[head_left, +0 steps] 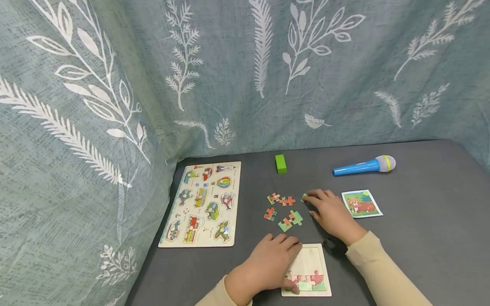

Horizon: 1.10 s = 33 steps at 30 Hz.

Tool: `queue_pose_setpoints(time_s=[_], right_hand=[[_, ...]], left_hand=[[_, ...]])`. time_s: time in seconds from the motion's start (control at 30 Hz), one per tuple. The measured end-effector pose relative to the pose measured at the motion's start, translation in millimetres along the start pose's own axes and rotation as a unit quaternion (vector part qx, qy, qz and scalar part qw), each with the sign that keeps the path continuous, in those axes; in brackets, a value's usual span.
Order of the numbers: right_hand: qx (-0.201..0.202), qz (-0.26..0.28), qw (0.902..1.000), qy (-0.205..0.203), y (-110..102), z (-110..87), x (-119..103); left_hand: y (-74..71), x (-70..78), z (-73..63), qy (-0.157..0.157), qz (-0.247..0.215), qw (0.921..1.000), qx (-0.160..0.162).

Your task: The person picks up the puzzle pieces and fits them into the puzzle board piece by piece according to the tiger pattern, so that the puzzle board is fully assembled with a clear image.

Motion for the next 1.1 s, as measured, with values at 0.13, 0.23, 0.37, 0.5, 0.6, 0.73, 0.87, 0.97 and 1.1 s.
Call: queue_pose_setpoints(time_s=[0.13,0.23,0.37,0.5,0.6,0.73,0.87,0.97,1.1], right_hand=[[0.002,-0.005,0.9999,-0.011,-2,-1.3,-1],[0.003,0.022,0.9997,0.010,-4,-3.2,1],[-0.042,0.110,0.9917,0.050,-4,-12.2,8],[-0.073,0.195,0.9758,0.067,-9,-24.5,16],[-0.084,0.243,0.9651,0.048,-16,-35.2,14],[-0.108,0.310,0.9443,0.019,-19,-53.5,2],[-0.128,0.348,0.9285,0.016,-14,-67.5,-13],[-0.126,0.352,0.9272,0.030,-9,-72.2,-19],[-0.104,0.321,0.9406,0.042,-4,-73.6,-23]], left_hand=[[0.6,-2.3,-4.5,0.007,0.002,1.0000,0.007],[2.2,-6.9,-12.6,0.007,-0.008,0.9998,0.018],[9.0,-12.5,-24.4,0.005,-0.053,0.9986,0.006],[15.3,-16.0,-28.0,0.001,-0.086,0.9963,0.005],[16.6,-17.5,-27.8,-0.004,-0.094,0.9955,0.010],[18.2,-17.6,-27.3,-0.007,-0.097,0.9951,0.017],[18.0,-17.5,-26.3,-0.001,-0.100,0.9943,0.038],[17.5,-17.4,-25.9,0.005,-0.109,0.9926,0.055],[18.2,-17.7,-26.4,0.000,-0.132,0.9895,0.059]])
Point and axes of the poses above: each hand's wrist, its own z-axis towards the middle knuckle, its own y-axis out of the palm, x = y × z, the point moved 5 cm from there along z, towards the middle knuckle, and after that the axes turned 8 degrees about -z, right-handed, at the moved point
